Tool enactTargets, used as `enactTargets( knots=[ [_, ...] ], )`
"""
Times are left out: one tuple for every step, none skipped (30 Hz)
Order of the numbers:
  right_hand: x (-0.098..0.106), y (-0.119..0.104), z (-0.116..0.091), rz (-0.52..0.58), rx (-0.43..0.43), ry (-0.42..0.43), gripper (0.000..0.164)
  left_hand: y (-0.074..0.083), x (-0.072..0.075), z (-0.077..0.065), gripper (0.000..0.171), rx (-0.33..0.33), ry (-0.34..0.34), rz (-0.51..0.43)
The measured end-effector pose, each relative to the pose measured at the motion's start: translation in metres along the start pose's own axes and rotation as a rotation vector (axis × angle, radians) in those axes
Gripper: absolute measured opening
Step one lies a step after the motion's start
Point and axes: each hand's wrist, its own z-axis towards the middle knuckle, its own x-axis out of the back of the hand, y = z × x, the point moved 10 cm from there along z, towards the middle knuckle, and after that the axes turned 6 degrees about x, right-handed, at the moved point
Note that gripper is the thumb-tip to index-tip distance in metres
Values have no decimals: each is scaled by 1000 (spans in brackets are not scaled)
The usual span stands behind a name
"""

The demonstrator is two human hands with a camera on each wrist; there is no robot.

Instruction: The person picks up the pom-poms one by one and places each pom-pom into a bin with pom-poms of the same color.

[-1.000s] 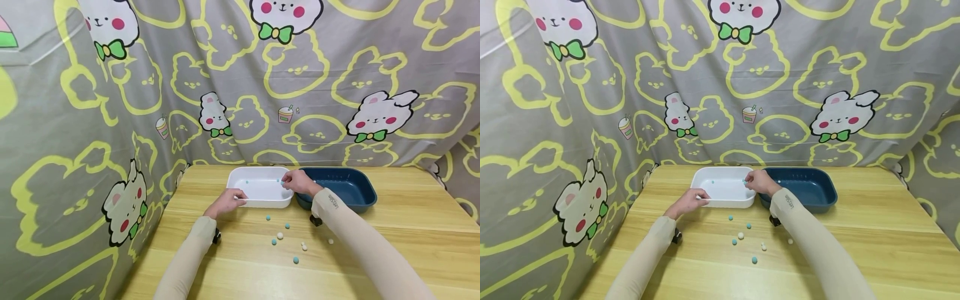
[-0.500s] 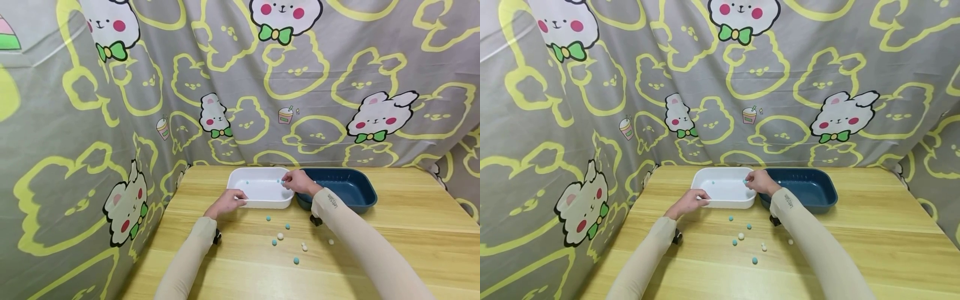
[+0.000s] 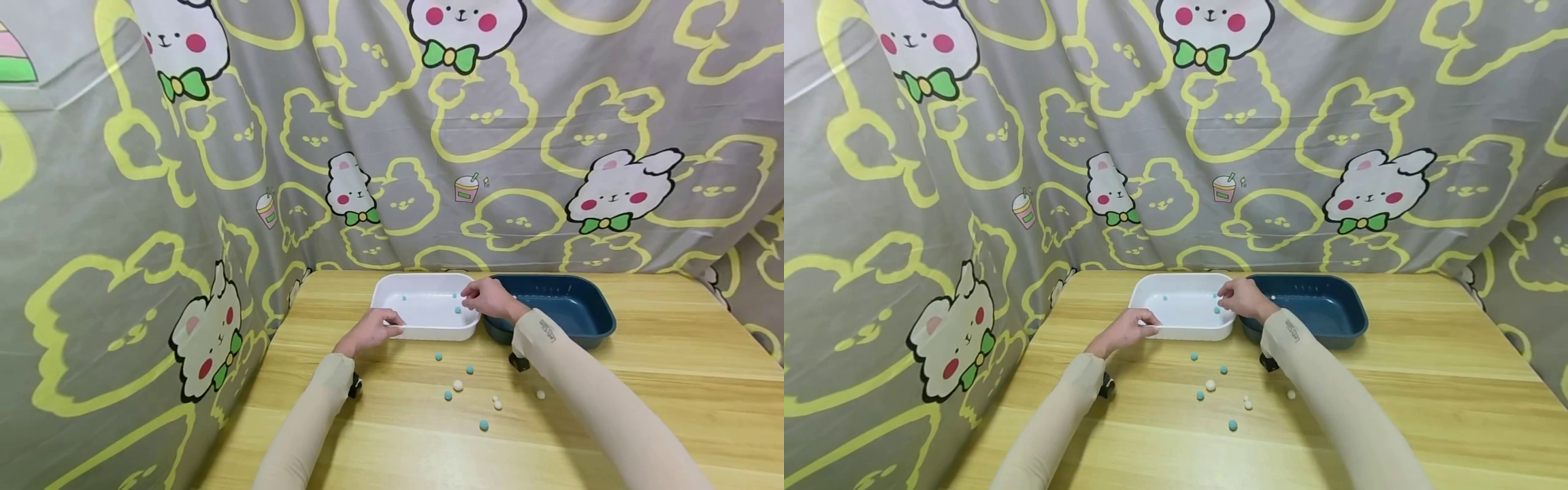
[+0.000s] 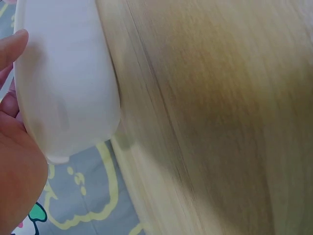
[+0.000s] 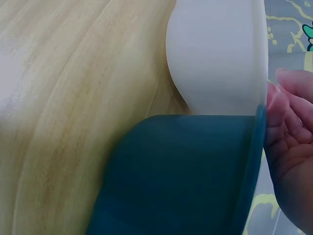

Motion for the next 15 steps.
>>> enactTargets(
  knots=[
    [0,-1,-1,1,4,2,28,0,0,0,6,1,-1,-3],
    [0,-1,-2,0,8,4,28,-1,0,0,6,3,-1,-5],
    [0,-2,-4,-3,11,4,27,-1,0,0,6,5,0,-5],
    [0,-3,-5,-4,15,5,27,-1,0,0,6,6,1,-3],
    [1,-3,-6,-5,18,6,26,-2,0,0,6,6,1,-1],
    [1,-4,-7,-6,21,5,26,-2,0,0,6,8,1,2],
    [1,-5,-9,-9,29,1,26,-3,-1,0,6,10,0,6],
    [1,-5,-10,-10,27,1,25,-3,-1,0,6,10,0,7],
    [1,-6,-12,-10,28,-1,25,-3,-1,0,6,9,-1,9],
    [2,-6,-13,-7,29,-1,25,-2,-1,0,6,7,-1,7],
    [3,-7,-15,-7,30,-2,25,-2,-1,0,6,7,-2,4],
    [3,-7,-17,-9,32,-4,26,-1,-1,0,7,7,-2,1],
    [4,-8,-18,-8,32,-5,26,-1,-1,0,6,9,-2,-3],
    [4,-9,-20,-9,28,-7,26,-1,-1,0,6,11,-2,-7],
    [5,-10,-22,-12,32,-11,26,0,-1,0,7,11,-2,-10]
  ],
)
